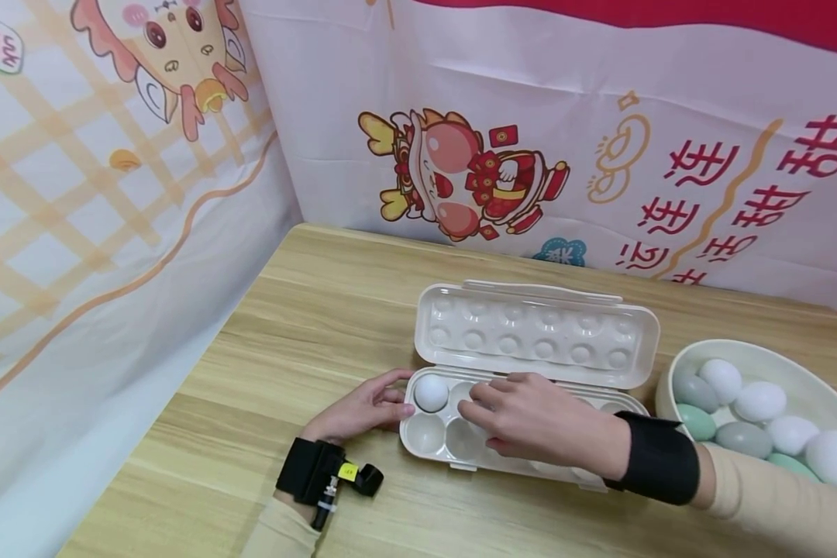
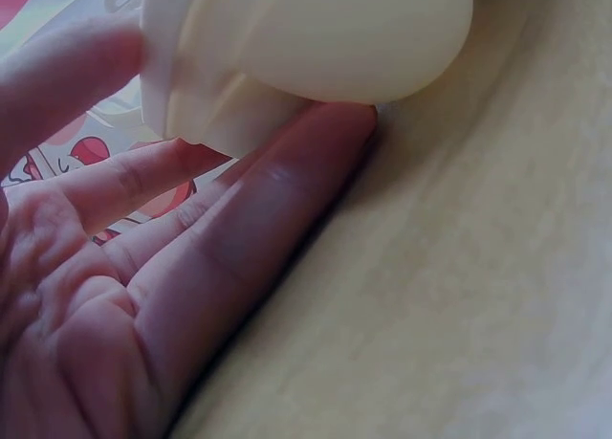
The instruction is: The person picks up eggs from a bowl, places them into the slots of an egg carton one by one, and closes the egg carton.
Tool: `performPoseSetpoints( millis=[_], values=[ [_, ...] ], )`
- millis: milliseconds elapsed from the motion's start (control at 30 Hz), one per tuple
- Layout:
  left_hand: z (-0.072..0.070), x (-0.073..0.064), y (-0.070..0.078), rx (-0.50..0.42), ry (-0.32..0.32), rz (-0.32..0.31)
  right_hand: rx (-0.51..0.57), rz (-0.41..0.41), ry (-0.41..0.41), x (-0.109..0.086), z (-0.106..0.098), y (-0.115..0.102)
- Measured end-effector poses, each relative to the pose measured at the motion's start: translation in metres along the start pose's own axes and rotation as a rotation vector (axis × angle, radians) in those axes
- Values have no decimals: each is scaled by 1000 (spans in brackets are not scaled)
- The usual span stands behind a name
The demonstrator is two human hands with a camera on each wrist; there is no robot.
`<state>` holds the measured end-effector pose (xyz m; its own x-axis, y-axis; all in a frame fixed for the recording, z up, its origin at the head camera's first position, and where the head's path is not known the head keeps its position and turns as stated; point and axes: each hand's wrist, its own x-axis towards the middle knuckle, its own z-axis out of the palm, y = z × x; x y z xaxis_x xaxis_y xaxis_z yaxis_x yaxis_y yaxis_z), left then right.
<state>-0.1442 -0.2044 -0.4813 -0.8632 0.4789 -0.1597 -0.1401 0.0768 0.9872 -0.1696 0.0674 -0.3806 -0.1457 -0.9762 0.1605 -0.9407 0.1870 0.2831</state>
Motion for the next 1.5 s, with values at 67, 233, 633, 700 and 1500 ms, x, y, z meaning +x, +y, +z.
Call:
performPoseSetpoints(
  millis=[67, 233, 633, 700, 1500],
  values=[
    [0, 0, 0, -9, -4, -1, -15, -12, 20, 4, 3, 1],
    [-1, 1, -2, -33, -15, -1, -18, -1, 11, 10, 7, 5],
    [-2, 1, -1, -49, -22, -23, 43, 59, -49, 17, 24, 14],
    [-2, 1, -1, -44, -20, -26, 44, 68, -53, 18, 25, 15],
    [-2, 1, 1, -47, -19, -35, 137, 121, -125, 27, 40, 12]
  ],
)
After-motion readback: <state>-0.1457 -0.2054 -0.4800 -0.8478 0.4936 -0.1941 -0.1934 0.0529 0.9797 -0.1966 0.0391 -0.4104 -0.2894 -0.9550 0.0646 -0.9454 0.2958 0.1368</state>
